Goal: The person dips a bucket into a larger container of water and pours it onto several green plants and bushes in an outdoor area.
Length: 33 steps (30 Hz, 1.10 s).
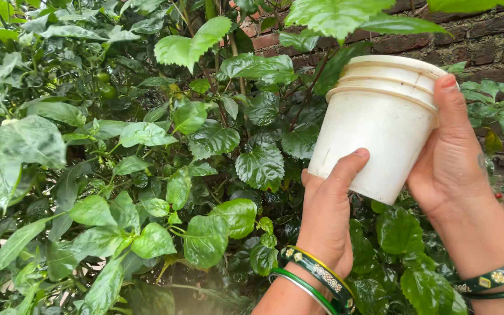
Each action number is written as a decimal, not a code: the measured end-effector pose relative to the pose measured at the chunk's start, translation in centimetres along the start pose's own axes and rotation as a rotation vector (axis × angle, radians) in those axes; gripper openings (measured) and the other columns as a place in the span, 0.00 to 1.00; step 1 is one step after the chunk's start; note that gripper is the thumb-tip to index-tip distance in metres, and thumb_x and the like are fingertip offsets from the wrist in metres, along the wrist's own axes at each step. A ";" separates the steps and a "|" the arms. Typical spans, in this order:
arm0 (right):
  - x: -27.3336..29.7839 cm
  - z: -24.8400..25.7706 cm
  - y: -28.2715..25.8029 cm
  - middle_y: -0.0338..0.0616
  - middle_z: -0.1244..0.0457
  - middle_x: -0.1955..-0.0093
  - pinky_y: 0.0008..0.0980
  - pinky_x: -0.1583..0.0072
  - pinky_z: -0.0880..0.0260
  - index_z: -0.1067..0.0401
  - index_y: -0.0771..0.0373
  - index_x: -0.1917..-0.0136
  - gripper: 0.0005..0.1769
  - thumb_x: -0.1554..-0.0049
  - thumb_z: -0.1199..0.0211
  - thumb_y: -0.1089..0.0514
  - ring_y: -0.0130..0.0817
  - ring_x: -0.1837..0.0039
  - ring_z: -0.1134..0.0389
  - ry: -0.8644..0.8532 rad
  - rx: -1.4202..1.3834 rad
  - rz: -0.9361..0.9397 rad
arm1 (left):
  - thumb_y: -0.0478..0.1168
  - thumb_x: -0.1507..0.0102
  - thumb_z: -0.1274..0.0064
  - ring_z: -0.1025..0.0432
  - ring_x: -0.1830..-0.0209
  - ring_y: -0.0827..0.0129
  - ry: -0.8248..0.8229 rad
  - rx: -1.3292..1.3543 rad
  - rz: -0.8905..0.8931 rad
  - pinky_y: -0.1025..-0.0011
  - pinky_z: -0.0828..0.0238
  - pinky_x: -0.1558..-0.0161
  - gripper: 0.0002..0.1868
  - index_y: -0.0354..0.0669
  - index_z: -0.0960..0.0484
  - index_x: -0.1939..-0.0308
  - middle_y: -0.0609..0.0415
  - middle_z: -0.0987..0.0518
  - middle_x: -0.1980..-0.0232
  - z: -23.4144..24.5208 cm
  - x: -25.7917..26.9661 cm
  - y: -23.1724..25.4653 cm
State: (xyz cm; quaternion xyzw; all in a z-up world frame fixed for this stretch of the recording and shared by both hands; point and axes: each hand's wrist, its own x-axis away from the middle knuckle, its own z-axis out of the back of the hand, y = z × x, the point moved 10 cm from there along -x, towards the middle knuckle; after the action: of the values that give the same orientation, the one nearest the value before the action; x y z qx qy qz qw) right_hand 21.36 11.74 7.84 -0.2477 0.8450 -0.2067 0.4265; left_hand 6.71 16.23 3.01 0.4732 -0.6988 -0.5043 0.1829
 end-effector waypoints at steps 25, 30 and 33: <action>0.0 2.1 7.1 0.41 0.40 0.28 0.47 0.28 0.36 0.42 0.55 0.24 0.47 0.49 0.32 0.36 0.38 0.26 0.38 0.068 -0.183 -0.362 | 0.54 0.58 0.30 0.26 0.43 0.56 0.075 -0.209 0.054 0.44 0.27 0.54 0.52 0.51 0.38 0.33 0.50 0.24 0.38 4.5 -6.7 -0.6; -0.2 2.8 6.9 0.40 0.38 0.28 0.45 0.28 0.36 0.41 0.55 0.24 0.46 0.50 0.31 0.38 0.37 0.27 0.37 0.079 -0.196 -0.354 | 0.54 0.58 0.29 0.26 0.43 0.56 0.076 -0.191 0.066 0.45 0.27 0.54 0.52 0.51 0.38 0.33 0.51 0.25 0.38 4.0 -6.8 -1.4; -0.3 3.1 6.4 0.40 0.38 0.28 0.44 0.27 0.36 0.40 0.56 0.25 0.45 0.49 0.31 0.39 0.36 0.26 0.37 0.078 -0.193 -0.335 | 0.53 0.58 0.29 0.26 0.42 0.56 0.064 -0.175 0.049 0.45 0.26 0.54 0.52 0.52 0.37 0.34 0.50 0.24 0.38 3.1 -6.8 -1.2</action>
State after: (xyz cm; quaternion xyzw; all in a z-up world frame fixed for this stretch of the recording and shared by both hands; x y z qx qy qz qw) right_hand 22.53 16.56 2.78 -0.4165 0.8237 -0.2024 0.3272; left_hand 8.31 23.60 2.10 0.4541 -0.6572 -0.5434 0.2581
